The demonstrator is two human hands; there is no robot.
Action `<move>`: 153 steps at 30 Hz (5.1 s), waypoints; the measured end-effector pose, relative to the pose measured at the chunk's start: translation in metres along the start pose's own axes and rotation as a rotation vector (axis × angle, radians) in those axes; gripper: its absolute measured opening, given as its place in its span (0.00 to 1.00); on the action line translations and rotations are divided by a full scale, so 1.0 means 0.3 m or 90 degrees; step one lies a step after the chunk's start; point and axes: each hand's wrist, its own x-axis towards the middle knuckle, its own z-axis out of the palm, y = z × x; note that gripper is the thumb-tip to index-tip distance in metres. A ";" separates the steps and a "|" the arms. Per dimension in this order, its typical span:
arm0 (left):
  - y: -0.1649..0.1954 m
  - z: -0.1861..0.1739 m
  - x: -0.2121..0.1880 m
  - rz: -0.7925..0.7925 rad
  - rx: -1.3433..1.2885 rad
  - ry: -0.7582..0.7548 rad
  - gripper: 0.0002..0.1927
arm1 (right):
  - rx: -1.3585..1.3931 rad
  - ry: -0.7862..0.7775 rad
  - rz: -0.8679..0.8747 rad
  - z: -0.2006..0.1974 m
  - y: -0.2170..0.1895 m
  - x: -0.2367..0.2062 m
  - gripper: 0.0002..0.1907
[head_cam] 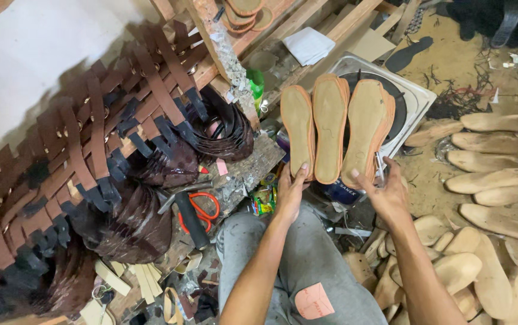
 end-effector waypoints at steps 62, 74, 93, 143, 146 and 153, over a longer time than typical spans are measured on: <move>0.011 -0.638 -0.913 0.346 0.295 0.182 0.44 | -0.042 -0.494 -0.634 0.112 -0.408 -0.677 0.38; -0.051 -0.675 -0.928 0.369 0.252 0.177 0.48 | -0.139 -0.563 -0.596 0.221 -0.478 -0.741 0.42; -0.050 -0.709 -0.938 0.404 0.337 0.147 0.24 | 0.052 -0.323 -0.452 0.192 -0.299 -0.759 0.13; -0.112 -0.786 -0.938 0.348 -0.176 0.234 0.27 | -0.097 -0.494 -0.821 0.038 -0.246 -0.795 0.35; -0.105 -0.775 -0.930 0.354 0.020 0.189 0.28 | -0.011 -0.429 -0.652 0.020 -0.228 -0.799 0.24; -0.086 -0.733 -0.922 0.350 0.215 0.179 0.32 | 0.022 -0.514 -0.771 0.180 -0.388 -0.690 0.30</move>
